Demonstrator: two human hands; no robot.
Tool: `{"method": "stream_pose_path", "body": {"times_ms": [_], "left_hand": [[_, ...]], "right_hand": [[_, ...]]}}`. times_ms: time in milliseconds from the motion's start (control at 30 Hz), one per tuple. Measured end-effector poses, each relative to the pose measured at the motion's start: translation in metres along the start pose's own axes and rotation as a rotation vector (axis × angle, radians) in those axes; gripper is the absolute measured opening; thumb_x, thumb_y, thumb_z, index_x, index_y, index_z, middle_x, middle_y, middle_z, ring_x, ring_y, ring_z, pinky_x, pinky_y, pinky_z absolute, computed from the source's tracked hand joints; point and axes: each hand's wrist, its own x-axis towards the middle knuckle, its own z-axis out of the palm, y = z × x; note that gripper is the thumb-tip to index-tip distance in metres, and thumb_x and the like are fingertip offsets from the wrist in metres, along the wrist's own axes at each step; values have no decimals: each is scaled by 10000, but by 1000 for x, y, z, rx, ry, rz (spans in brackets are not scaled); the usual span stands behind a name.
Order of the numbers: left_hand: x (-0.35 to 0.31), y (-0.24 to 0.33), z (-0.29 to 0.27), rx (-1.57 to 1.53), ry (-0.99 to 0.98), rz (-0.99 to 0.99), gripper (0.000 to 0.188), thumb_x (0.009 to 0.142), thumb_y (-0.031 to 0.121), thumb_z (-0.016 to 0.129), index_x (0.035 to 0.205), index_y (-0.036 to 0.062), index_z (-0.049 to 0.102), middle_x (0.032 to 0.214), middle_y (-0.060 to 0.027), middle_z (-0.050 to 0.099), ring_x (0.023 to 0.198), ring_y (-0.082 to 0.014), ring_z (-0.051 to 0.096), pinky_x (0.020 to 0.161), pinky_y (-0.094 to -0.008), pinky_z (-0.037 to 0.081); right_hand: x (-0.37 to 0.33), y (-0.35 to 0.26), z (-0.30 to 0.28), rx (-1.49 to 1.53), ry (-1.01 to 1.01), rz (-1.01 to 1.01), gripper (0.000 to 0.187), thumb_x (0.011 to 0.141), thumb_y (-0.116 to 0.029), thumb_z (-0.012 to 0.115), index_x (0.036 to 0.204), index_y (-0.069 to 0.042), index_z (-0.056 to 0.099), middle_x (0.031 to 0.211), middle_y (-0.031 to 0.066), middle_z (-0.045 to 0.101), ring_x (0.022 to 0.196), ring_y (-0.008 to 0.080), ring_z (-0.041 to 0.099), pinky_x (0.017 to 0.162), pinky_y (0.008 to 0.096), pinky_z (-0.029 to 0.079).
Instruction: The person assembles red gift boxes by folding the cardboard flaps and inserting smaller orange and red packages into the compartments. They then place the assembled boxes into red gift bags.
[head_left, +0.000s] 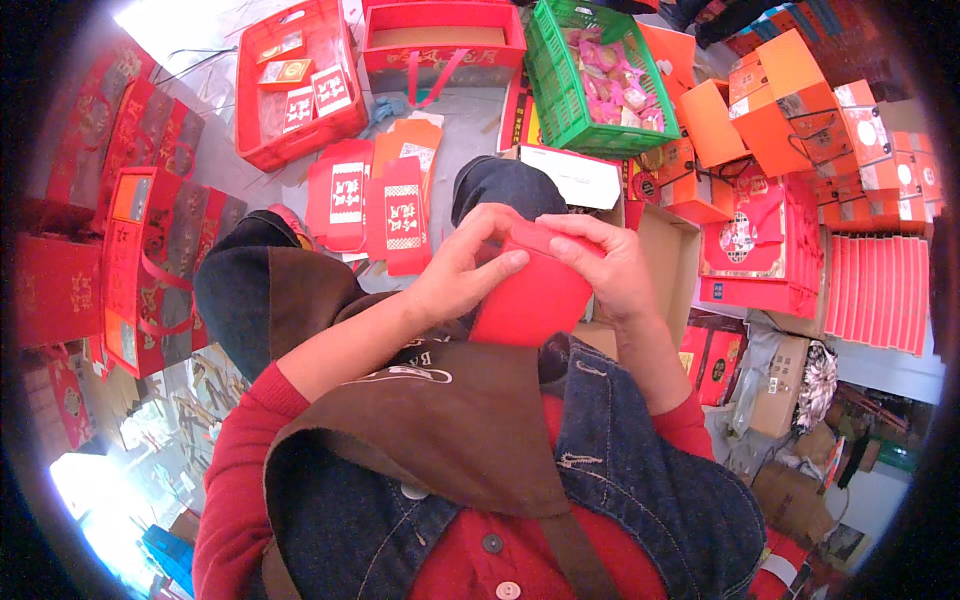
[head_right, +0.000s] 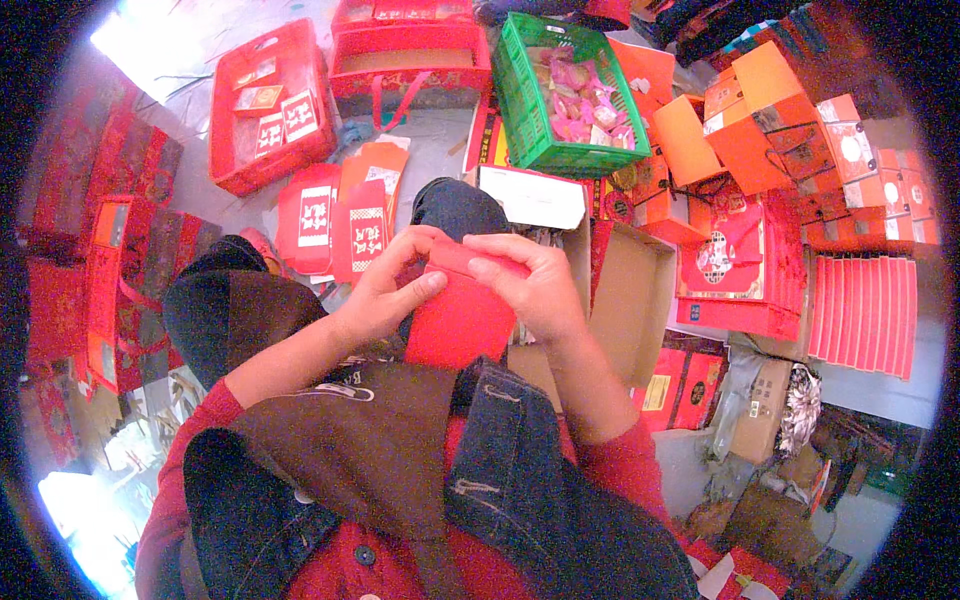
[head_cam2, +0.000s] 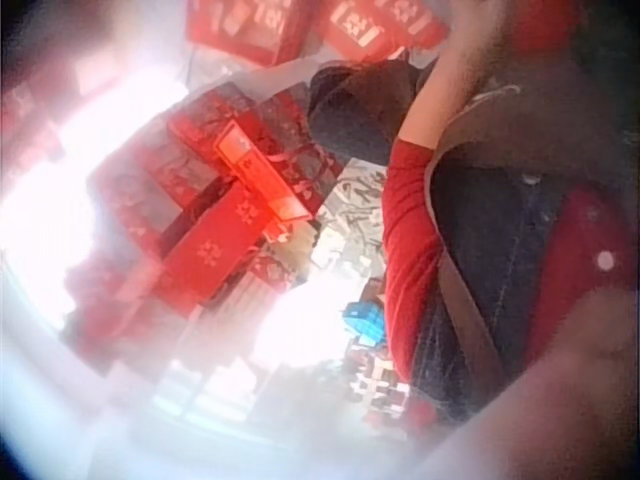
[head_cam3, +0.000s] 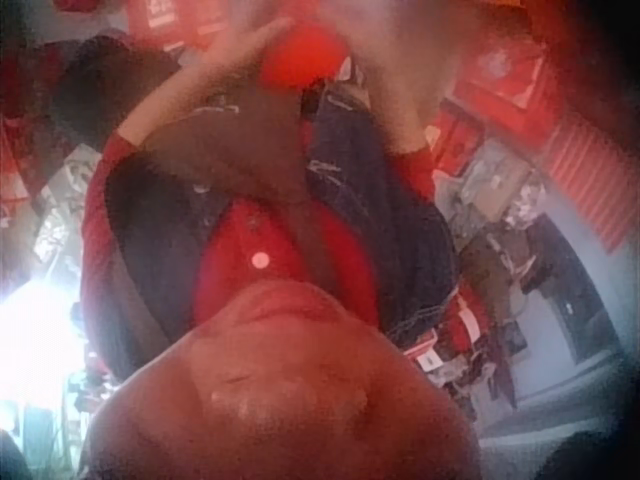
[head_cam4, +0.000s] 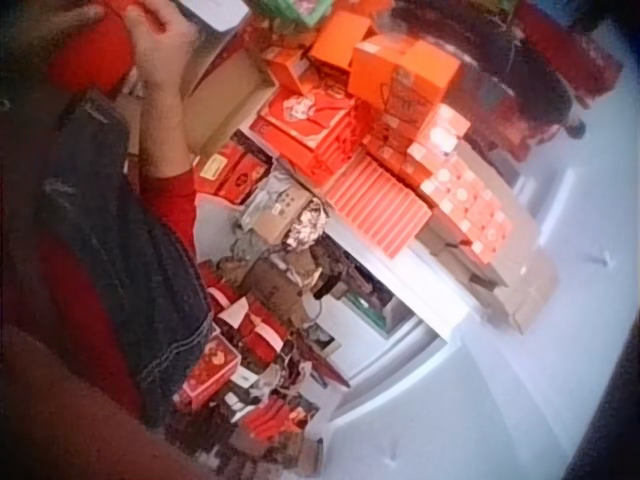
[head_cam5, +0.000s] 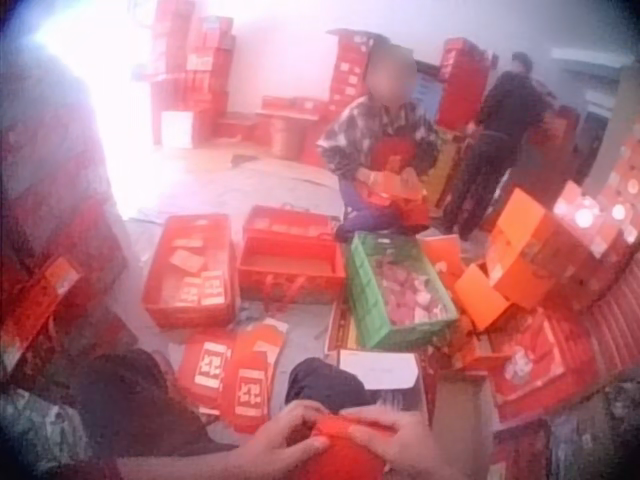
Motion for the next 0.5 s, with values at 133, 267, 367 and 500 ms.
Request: {"method": "stream_pose_path", "body": {"times_ms": [133, 267, 367, 500], "left_hand": [[0, -8, 1, -111, 14, -36, 290, 876, 110, 607, 1109, 15, 463, 1169, -80, 440, 1079, -171, 493, 880, -321, 464], [-1, -7, 4, -213, 3, -62, 346, 872, 111, 618, 1141, 9, 426, 1171, -88, 447, 1074, -167, 501, 884, -328, 464], [-1, -3, 3, -161, 40, -93, 395, 873, 109, 620, 1187, 16, 399, 1171, -95, 456, 1064, -168, 511, 885, -331, 464], [0, 10, 5, -68, 90, -83, 440, 883, 99, 601, 1258, 38, 378, 1167, -96, 468, 1055, -170, 524, 877, -330, 469]], "right_hand": [[2, -6, -1, -205, -36, -81, 259, 793, -91, 688, 1031, 9, 668, 1009, 101, 667, 945, 148, 608, 865, 291, 469], [14, -7, -15, -178, -166, -50, 244, 775, -79, 701, 1001, 9, 675, 978, 94, 671, 927, 140, 612, 851, 286, 475], [18, -14, -13, -167, -209, 33, 219, 790, -43, 674, 998, 26, 663, 992, 93, 662, 910, 143, 612, 833, 282, 485], [17, -12, -8, -167, -133, -6, 201, 769, -39, 690, 961, 17, 672, 966, 87, 665, 895, 136, 615, 821, 275, 486]]}}
